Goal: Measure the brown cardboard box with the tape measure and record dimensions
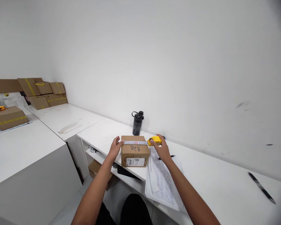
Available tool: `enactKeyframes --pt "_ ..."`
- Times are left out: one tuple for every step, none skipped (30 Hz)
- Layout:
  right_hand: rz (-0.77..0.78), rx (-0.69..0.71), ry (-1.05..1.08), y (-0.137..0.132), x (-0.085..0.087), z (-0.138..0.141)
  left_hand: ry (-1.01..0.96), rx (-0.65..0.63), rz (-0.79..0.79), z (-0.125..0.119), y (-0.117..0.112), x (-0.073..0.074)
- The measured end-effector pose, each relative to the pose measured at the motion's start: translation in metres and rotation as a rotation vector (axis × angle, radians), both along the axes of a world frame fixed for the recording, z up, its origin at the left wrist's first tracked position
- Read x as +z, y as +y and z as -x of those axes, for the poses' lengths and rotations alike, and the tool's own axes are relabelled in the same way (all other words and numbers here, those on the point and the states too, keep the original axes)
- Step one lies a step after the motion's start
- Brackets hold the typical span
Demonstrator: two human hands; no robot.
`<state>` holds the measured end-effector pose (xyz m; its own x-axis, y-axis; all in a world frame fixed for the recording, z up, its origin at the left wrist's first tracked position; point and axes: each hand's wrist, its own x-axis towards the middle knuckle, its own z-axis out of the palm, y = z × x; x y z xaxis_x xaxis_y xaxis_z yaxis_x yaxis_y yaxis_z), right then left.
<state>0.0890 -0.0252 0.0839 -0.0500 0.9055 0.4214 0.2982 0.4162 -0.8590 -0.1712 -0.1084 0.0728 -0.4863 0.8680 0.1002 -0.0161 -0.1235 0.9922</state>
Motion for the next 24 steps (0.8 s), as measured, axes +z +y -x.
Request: enactKeyframes --pt "-0.001 0.002 0.004 0.001 -0.001 0.0 -0.031 -0.006 -0.012 0.0 0.001 -0.002" --pt "0.002 0.005 0.009 0.001 -0.001 0.0 -0.059 -0.008 -0.023 -0.001 0.003 -0.005" --pt "0.007 0.007 0.014 0.001 -0.001 0.0 -0.084 -0.005 -0.031 -0.002 0.005 -0.007" --pt "0.015 0.009 0.019 0.002 -0.001 0.0 -0.109 -0.002 -0.039 -0.003 0.007 -0.009" --pt "0.024 0.011 0.022 0.002 -0.001 0.001 -0.136 0.0 -0.052 -0.004 0.009 -0.011" --pt "0.032 0.013 0.023 0.001 0.0 0.001 -0.165 0.0 -0.069 -0.006 0.011 -0.013" --pt "0.04 0.014 0.026 0.001 0.0 0.002 -0.191 -0.003 -0.086 -0.007 0.012 -0.015" --pt "0.047 0.015 0.029 0.0 0.001 0.003 -0.211 -0.011 -0.101 -0.008 0.014 -0.016" --pt "0.052 0.015 0.033 -0.001 0.002 0.003 -0.223 -0.021 -0.116 -0.009 0.015 -0.017" --pt "0.057 0.015 0.039 -0.002 0.004 0.004 -0.229 -0.031 -0.13 -0.01 0.016 -0.017" --pt "0.062 0.014 0.045 -0.003 0.005 0.004 -0.231 -0.041 -0.144 -0.01 0.017 -0.017" --pt "0.066 0.015 0.05 -0.004 0.006 0.005 -0.237 -0.05 -0.157 -0.01 0.017 -0.017" --pt "0.071 0.019 0.053 -0.005 0.007 0.005 -0.242 -0.056 -0.166 -0.01 0.017 -0.017" --pt "0.074 0.023 0.055 -0.006 0.008 0.004 -0.245 -0.059 -0.17 -0.01 0.016 -0.017" --pt "0.078 0.025 0.057 -0.006 0.008 0.004 -0.244 -0.06 -0.168 -0.01 0.016 -0.017" --pt "0.083 0.027 0.057 -0.007 0.008 0.004 -0.238 -0.062 -0.163 -0.01 0.015 -0.016" --pt "0.087 0.025 0.057 -0.007 0.008 0.003 -0.232 -0.065 -0.16 -0.01 0.015 -0.016" --pt "0.091 0.021 0.059 -0.007 0.008 0.003 -0.224 -0.068 -0.16 -0.01 0.014 -0.016" --pt "0.095 0.016 0.062 -0.007 0.007 0.003 -0.215 -0.069 -0.163 -0.01 0.013 -0.016" --pt "0.098 0.012 0.064 -0.007 0.007 0.003 -0.206 -0.068 -0.168 -0.01 0.013 -0.016" --pt "0.099 0.011 0.064 -0.006 0.006 0.003 -0.198 -0.065 -0.169 -0.01 0.013 -0.016" --pt "0.098 0.012 0.065 -0.006 0.006 0.004 -0.19 -0.064 -0.168 -0.01 0.013 -0.015" --pt "0.095 0.013 0.066 -0.006 0.005 0.004 -0.185 -0.065 -0.166 -0.011 0.013 -0.014" --pt "0.09 0.016 0.068 -0.005 0.005 0.005 -0.184 -0.065 -0.163 -0.012 0.013 -0.013"
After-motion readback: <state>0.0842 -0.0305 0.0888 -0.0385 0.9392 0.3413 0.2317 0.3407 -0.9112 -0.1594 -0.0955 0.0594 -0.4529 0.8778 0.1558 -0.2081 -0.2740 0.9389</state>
